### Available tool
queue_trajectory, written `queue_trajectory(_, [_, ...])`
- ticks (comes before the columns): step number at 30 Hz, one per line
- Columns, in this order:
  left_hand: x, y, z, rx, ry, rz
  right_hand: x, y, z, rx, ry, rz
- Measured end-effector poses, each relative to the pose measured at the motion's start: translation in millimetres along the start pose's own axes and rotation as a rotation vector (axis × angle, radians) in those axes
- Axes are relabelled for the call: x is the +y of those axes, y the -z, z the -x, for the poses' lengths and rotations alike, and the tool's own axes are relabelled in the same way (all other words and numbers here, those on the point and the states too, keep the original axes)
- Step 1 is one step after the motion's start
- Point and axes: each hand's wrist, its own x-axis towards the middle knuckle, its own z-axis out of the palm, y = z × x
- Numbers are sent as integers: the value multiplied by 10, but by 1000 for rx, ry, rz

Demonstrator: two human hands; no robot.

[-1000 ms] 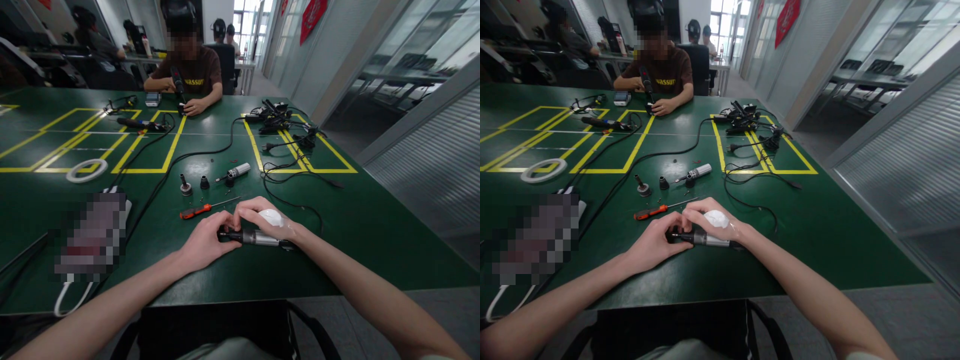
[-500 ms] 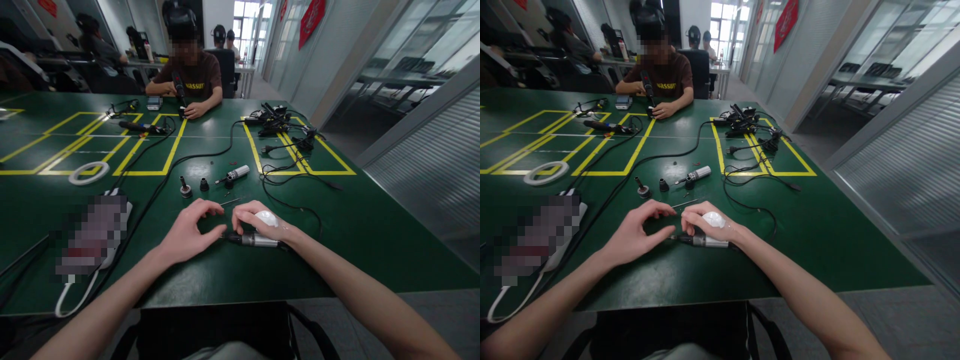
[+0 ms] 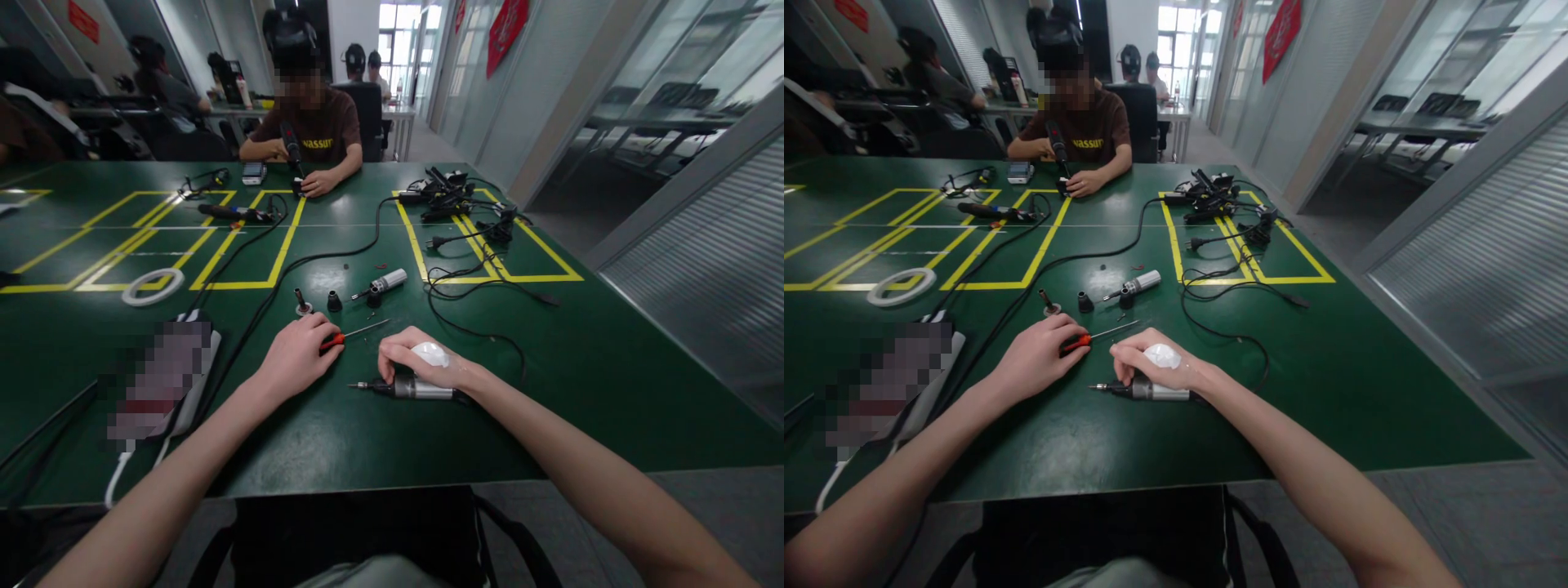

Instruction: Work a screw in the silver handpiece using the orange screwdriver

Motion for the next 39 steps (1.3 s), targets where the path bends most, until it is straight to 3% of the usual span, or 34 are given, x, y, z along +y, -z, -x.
queue_trajectory(7, [-76,140,118,127,-4,133,-13,12,5,18,5,31])
queue_trajectory(12, [-205,302,462,34,-90,301,-16,19,4,26,8,38])
queue_trajectory(19, [-172,316,894,128,-204,232,-34,22,4,40,6,28])
queue_trajectory(29, [-56,222,780,103,-222,190,4,27,2,56,-9,8])
queue_trajectory(39, [-92,291,766,92,-217,238,-31,14,4,48,-12,-13])
